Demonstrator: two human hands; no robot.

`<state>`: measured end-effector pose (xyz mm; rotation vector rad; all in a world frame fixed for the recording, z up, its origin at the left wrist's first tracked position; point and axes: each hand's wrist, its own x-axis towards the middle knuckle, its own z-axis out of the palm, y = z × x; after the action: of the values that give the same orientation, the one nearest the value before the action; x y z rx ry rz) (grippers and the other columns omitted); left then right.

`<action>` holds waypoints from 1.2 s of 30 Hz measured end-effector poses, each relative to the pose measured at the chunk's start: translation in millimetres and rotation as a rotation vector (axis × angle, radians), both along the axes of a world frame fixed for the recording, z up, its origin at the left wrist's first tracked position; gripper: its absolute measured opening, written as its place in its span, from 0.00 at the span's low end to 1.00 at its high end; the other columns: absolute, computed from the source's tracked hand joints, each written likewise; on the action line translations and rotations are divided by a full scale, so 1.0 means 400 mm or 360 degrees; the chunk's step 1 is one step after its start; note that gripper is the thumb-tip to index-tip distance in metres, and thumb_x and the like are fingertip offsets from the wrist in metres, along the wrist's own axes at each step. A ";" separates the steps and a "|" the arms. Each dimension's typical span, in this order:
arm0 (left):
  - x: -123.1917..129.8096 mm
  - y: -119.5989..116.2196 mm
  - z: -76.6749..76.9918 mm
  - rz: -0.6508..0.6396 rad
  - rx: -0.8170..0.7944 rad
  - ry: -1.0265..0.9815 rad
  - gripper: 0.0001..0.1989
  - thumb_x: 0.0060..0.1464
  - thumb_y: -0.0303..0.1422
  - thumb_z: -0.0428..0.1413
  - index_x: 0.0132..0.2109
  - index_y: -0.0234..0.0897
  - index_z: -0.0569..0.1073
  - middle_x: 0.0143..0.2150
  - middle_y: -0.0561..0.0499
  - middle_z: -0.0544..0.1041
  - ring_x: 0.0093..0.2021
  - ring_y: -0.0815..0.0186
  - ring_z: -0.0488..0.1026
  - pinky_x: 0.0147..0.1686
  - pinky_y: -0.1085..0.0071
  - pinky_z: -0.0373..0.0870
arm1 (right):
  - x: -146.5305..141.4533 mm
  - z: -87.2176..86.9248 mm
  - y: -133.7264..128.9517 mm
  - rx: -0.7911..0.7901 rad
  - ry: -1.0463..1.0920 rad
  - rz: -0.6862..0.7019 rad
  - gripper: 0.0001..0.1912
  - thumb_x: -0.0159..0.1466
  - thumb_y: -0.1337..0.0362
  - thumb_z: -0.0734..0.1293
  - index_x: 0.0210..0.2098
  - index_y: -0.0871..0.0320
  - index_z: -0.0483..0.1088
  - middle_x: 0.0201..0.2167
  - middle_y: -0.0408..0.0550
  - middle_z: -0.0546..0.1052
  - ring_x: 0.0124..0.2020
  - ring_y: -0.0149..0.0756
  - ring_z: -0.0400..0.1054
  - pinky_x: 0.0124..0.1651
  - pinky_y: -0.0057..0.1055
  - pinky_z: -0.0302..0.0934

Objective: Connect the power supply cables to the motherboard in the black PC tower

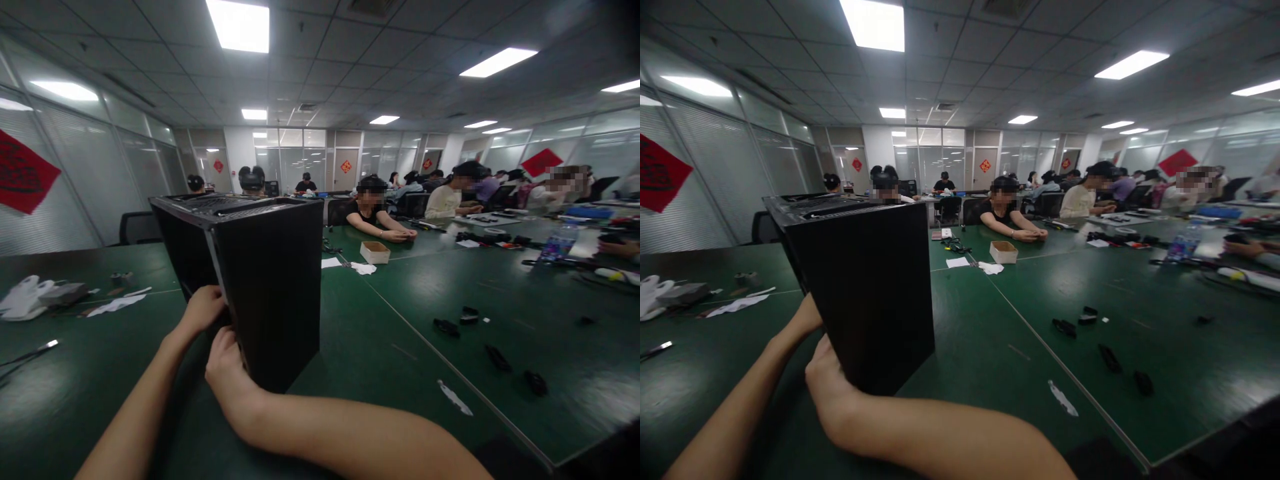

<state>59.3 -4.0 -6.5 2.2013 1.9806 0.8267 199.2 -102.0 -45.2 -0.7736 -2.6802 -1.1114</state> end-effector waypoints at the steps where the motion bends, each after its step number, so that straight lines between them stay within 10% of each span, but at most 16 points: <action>1: 0.008 0.000 -0.001 0.0009 -0.0019 0.0031 0.19 0.55 0.39 0.47 0.26 0.34 0.75 0.25 0.48 0.76 0.29 0.61 0.72 0.28 0.69 0.61 | 0.013 0.000 0.003 0.0059 0.0075 -0.0168 0.16 0.64 0.76 0.58 0.46 0.74 0.74 0.38 0.67 0.76 0.29 0.40 0.72 0.21 0.28 0.65; 12: 0.096 -0.004 -0.022 -0.0192 -0.0001 0.0360 0.31 0.64 0.50 0.36 0.35 0.38 0.79 0.38 0.45 0.81 0.39 0.58 0.76 0.36 0.68 0.64 | 0.195 -0.016 0.104 0.0393 0.0369 -0.0111 0.17 0.63 0.75 0.55 0.43 0.80 0.71 0.25 0.58 0.71 0.19 0.35 0.63 0.16 0.28 0.55; 20: 0.078 -0.017 -0.001 -0.0705 -0.0152 0.0388 0.21 0.56 0.51 0.52 0.41 0.39 0.78 0.42 0.47 0.79 0.42 0.61 0.74 0.43 0.69 0.66 | 0.260 0.000 0.127 0.0342 0.0358 -0.0041 0.12 0.66 0.75 0.54 0.39 0.73 0.69 0.23 0.50 0.68 0.19 0.33 0.63 0.18 0.27 0.54; 29: 0.222 -0.047 -0.031 -0.0267 -0.0003 0.0693 0.16 0.58 0.45 0.53 0.38 0.37 0.77 0.38 0.43 0.80 0.41 0.55 0.76 0.38 0.66 0.64 | 0.410 -0.037 0.244 0.0222 0.0318 0.0044 0.14 0.71 0.68 0.53 0.48 0.66 0.66 0.28 0.48 0.72 0.24 0.35 0.68 0.25 0.33 0.51; 36: 0.352 -0.112 -0.059 -0.0171 0.0204 0.0792 0.11 0.61 0.36 0.50 0.40 0.35 0.73 0.37 0.41 0.79 0.39 0.54 0.75 0.40 0.61 0.65 | 0.533 -0.075 0.311 0.0191 0.0604 0.0146 0.14 0.69 0.59 0.57 0.37 0.60 0.70 0.28 0.47 0.72 0.28 0.35 0.63 0.32 0.36 0.46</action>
<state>199.9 -48.8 -30.2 2.7773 2.0128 0.4286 412.5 22.4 -75.2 -0.7465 -2.2895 -0.9792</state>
